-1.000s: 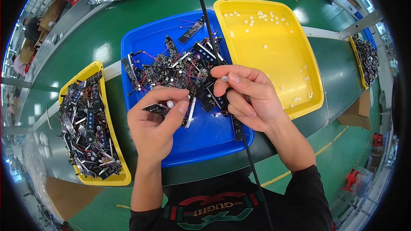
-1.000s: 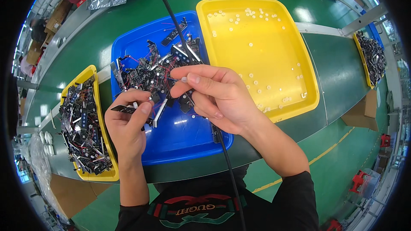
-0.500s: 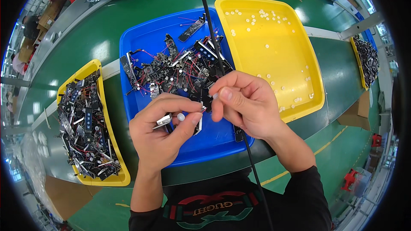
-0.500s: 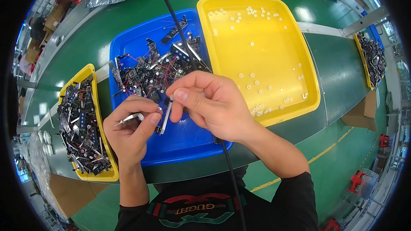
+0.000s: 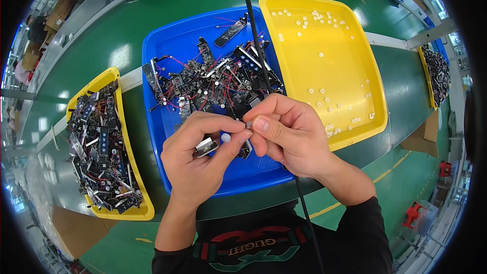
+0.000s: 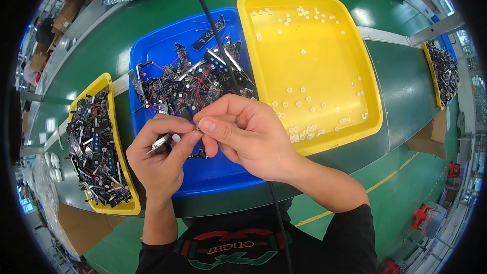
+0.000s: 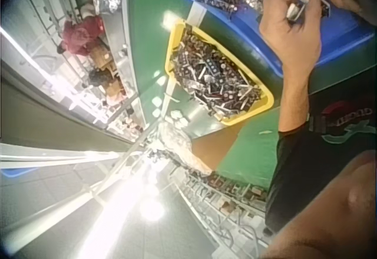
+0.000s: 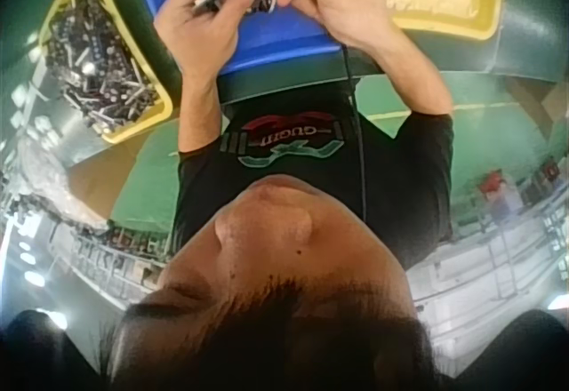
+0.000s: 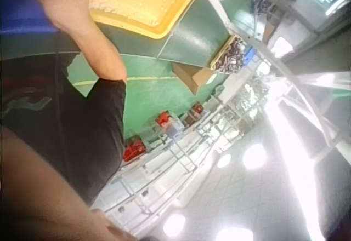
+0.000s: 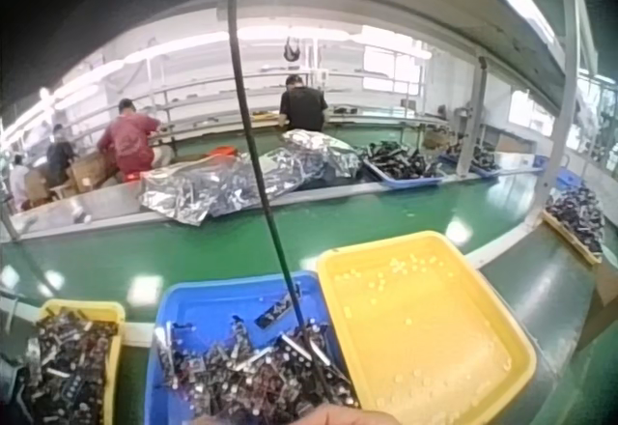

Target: The person sits at a workstation and repeatedly picks up small circuit boards from a blue tray. They attach small white cylindrical components to the boards by hand, then place the assembled units into a yellow tray. The process is repetitive and involves handling multiple electronic components.

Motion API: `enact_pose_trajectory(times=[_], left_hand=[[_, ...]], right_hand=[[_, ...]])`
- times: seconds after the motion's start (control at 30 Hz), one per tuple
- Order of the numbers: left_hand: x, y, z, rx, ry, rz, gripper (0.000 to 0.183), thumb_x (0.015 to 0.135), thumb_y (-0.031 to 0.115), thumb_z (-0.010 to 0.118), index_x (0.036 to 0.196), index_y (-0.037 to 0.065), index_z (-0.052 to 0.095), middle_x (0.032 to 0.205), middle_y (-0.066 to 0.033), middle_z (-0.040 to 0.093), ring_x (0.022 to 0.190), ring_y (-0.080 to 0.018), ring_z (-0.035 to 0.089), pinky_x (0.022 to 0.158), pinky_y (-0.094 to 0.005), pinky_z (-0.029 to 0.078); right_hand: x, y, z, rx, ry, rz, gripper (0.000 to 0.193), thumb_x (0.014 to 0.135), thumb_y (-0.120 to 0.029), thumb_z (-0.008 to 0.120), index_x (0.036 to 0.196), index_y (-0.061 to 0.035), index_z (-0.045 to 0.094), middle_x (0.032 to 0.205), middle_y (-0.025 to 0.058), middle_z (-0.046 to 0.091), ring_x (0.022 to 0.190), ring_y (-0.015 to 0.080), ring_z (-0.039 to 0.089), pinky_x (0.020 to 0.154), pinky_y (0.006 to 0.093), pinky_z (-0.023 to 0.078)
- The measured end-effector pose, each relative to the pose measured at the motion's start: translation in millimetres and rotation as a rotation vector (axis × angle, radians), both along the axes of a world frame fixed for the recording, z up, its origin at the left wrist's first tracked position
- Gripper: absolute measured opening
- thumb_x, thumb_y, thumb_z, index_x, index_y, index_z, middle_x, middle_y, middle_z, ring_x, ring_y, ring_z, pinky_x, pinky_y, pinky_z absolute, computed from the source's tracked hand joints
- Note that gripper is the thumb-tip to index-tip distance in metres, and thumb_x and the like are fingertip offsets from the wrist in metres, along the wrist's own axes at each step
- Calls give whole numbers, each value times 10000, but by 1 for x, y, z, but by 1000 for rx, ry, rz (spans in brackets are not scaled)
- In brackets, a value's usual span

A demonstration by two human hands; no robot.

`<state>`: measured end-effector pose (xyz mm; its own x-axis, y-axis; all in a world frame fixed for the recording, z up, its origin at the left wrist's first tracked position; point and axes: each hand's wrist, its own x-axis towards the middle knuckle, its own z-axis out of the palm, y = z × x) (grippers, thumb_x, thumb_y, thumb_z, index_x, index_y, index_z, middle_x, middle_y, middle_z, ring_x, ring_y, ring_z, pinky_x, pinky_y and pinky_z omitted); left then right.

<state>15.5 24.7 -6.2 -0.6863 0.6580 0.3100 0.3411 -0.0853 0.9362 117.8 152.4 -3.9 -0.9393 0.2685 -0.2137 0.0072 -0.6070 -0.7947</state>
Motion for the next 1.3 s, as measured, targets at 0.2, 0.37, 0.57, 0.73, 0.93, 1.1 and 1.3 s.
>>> enact_pose_trajectory(times=[0.2,0.37,0.57,0.73,0.93,1.1,1.3], left_hand=[[-2,1,1,-14,49,13,189,658,-27,737,813,22,641,769,-48,639,595,-75,525,543,-200,432],[1,-3,1,6,-71,10,221,682,-10,736,874,12,628,777,-41,640,636,-60,551,554,-197,431],[0,-4,8,-48,-254,-35,266,728,5,707,975,-1,610,766,-38,639,662,-47,544,553,-175,386],[0,-6,5,-38,-248,-47,302,737,13,700,1027,-5,616,750,-37,634,642,-40,511,548,-168,371],[0,-7,8,-21,-329,-62,269,743,13,696,1003,-21,638,748,-50,630,642,-50,498,552,-178,378],[-8,-8,1,65,-304,-162,206,747,6,690,945,-34,648,758,-79,636,649,-79,524,558,-192,394],[-8,-8,1,228,-394,-276,105,754,-27,653,856,-42,635,771,-110,638,661,-114,546,581,-214,404]], right_hand=[[-2,2,-4,-84,-23,44,147,897,-124,537,969,2,566,642,58,559,422,31,364,373,172,246],[0,2,1,-15,12,71,168,898,-119,535,1002,8,573,642,58,563,425,25,359,385,169,246],[3,0,3,224,31,69,164,901,-111,529,1024,-14,580,648,48,574,463,11,368,421,169,267],[6,-3,0,343,118,38,161,895,-76,529,1034,-14,582,680,46,581,553,24,466,465,172,322],[4,-8,-11,582,292,-74,218,899,-64,508,1093,6,579,642,64,585,498,29,425,433,178,303],[5,-6,0,442,255,-19,247,909,-67,479,1125,13,569,620,64,579,476,29,407,426,178,300],[13,-3,10,292,200,65,241,902,-65,502,1126,-12,570,665,40,578,568,33,494,463,172,333]])
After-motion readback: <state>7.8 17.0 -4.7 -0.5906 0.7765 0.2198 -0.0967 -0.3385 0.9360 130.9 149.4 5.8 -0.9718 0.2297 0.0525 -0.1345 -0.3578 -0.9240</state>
